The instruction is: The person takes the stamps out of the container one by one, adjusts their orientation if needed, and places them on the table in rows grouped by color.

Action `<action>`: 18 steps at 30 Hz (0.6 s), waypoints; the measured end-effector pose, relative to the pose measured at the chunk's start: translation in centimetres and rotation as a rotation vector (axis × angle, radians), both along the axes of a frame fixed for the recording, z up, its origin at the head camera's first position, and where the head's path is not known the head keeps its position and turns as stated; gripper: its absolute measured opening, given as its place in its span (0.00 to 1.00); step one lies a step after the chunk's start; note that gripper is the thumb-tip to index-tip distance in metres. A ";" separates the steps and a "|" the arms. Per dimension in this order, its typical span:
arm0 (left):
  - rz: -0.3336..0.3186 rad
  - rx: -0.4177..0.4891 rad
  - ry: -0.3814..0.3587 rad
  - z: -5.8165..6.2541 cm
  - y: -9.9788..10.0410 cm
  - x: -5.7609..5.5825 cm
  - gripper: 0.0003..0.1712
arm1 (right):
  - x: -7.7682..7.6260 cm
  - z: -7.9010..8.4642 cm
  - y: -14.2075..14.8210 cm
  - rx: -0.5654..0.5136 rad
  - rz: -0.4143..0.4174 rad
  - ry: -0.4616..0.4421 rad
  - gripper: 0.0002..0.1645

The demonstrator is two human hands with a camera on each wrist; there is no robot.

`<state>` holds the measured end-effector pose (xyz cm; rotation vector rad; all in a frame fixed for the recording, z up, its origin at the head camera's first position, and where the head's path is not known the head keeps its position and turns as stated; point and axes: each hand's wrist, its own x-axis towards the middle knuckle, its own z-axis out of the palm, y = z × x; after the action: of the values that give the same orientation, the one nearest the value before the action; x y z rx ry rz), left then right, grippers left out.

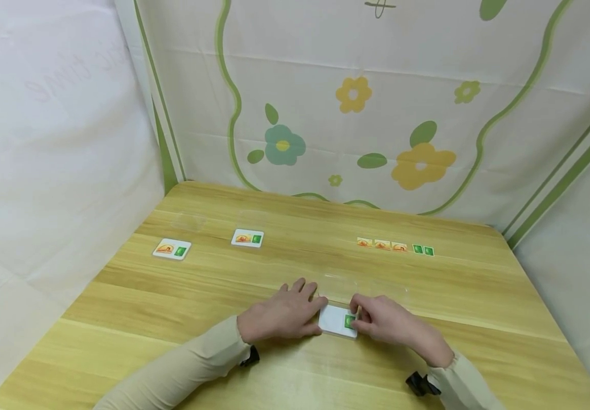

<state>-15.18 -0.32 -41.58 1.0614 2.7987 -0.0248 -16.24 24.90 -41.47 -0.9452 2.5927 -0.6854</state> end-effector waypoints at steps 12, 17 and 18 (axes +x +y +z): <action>0.007 0.019 -0.017 0.0 0.0 -0.1 0.21 | -0.1 -0.3 -0.4 0.065 -0.027 0.030 0.09; 0.008 0.017 -0.008 -0.1 0.0 -0.1 0.22 | -0.1 -0.3 -0.4 0.056 -0.034 0.021 0.09; 0.008 0.014 -0.006 -0.1 0.0 -0.1 0.22 | -0.1 -0.3 -0.5 0.055 -0.036 0.019 0.09</action>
<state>-15.26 -0.32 -41.65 1.0515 2.8017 -0.0004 -16.31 24.45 -41.77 -0.8945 2.6365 -0.6143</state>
